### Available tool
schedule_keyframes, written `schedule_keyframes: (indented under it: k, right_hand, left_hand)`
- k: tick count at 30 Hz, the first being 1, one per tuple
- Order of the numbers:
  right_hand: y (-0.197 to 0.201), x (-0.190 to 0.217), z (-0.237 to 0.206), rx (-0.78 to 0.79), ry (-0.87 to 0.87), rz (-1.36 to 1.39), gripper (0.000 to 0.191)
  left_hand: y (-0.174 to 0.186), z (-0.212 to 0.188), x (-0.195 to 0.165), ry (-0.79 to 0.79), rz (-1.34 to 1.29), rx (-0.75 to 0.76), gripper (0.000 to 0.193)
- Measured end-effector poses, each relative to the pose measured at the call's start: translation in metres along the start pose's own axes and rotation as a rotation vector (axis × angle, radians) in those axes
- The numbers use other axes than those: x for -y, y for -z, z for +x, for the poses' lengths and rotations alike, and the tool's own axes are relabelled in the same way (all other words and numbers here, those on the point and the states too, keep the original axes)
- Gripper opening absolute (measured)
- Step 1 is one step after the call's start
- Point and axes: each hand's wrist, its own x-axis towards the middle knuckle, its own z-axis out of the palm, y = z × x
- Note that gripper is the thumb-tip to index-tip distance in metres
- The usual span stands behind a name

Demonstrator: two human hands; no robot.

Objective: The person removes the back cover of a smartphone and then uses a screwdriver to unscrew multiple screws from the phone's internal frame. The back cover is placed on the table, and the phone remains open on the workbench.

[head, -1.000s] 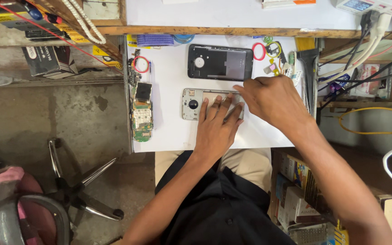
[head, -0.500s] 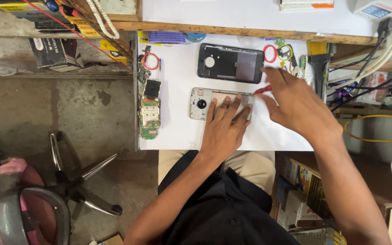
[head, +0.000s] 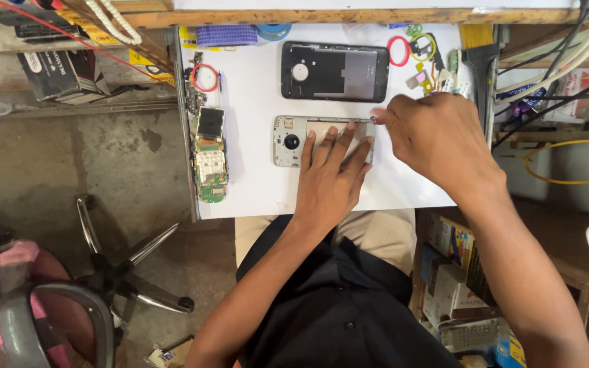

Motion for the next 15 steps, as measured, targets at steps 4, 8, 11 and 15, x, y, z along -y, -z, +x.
schedule_keyframes:
  k: [4,8,11,15]
  right_hand:
    - [0.0,-0.006,-0.007,-0.25,0.247,0.206,0.027]
    - [-0.009,-0.005,-0.006,-0.114,0.06,0.018,0.021]
    - [-0.018,0.002,-0.006,-0.024,0.018,-0.023,0.022]
    - [-0.019,0.002,-0.012,-0.219,0.268,0.232,0.027]
  left_hand:
    - [0.001,0.001,0.0,-0.003,0.0,0.004,0.039]
    - [0.001,0.003,0.001,-0.008,0.01,0.006,0.039]
    - [0.002,0.0,0.0,0.004,0.017,0.007,0.04]
    - [0.001,0.001,0.001,-0.008,0.02,-0.001,0.04]
